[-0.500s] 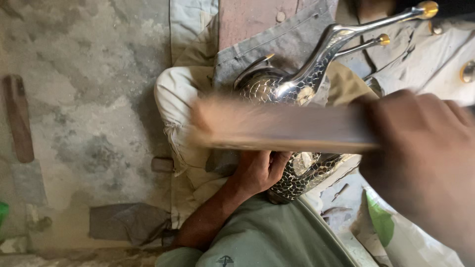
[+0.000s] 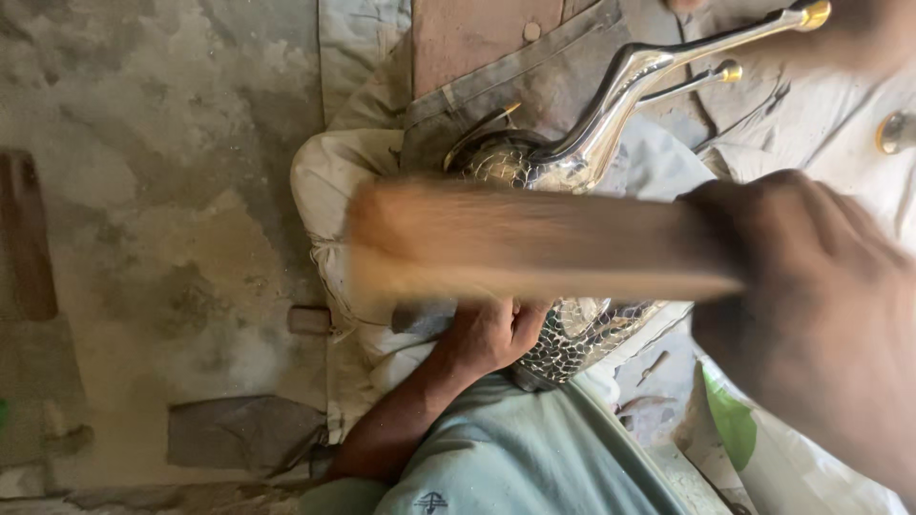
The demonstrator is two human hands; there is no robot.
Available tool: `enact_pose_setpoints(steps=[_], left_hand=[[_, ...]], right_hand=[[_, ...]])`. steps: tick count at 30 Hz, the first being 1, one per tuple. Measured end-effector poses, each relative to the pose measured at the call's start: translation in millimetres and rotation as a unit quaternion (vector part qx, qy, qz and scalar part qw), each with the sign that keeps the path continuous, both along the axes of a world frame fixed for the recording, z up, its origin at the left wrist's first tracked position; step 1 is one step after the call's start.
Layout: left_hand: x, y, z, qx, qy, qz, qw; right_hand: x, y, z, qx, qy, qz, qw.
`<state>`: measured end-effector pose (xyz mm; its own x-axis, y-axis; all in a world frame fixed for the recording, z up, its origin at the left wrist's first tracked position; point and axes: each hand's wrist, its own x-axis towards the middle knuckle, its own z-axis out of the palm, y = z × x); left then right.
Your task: The person hammers a small metal punch against a polished metal object to create a textured pattern. They hold the object steady with one hand while striking the punch with a wooden mallet in the other hand.
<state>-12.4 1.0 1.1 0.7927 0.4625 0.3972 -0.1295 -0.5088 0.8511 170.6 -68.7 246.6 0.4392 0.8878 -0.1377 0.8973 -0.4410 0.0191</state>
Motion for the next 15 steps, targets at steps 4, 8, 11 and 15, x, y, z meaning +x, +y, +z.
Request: enact_pose_setpoints(steps=[4, 8, 11, 15], left_hand=[[9.8, 0.2, -2.0, -0.107, 0.03, -0.044, 0.993], [7.0, -4.5, -6.8, -0.139, 0.024, -0.062, 0.988], [7.2, -6.2, -9.1, -0.149, 0.011, -0.077, 0.986], [4.5, -2.5, -4.3, -0.152, -0.006, -0.083, 0.985]], right_hand=[[7.2, -6.7, 1.1, -0.028, -0.015, 0.051, 0.998], [7.9, -20.6, -7.2, -0.051, -0.051, 0.061, 0.996], [6.8, -16.7, -8.5, -0.012, 0.004, 0.029, 0.999], [4.7, 1.9, -0.3, -0.079, -0.046, 0.071, 0.993]])
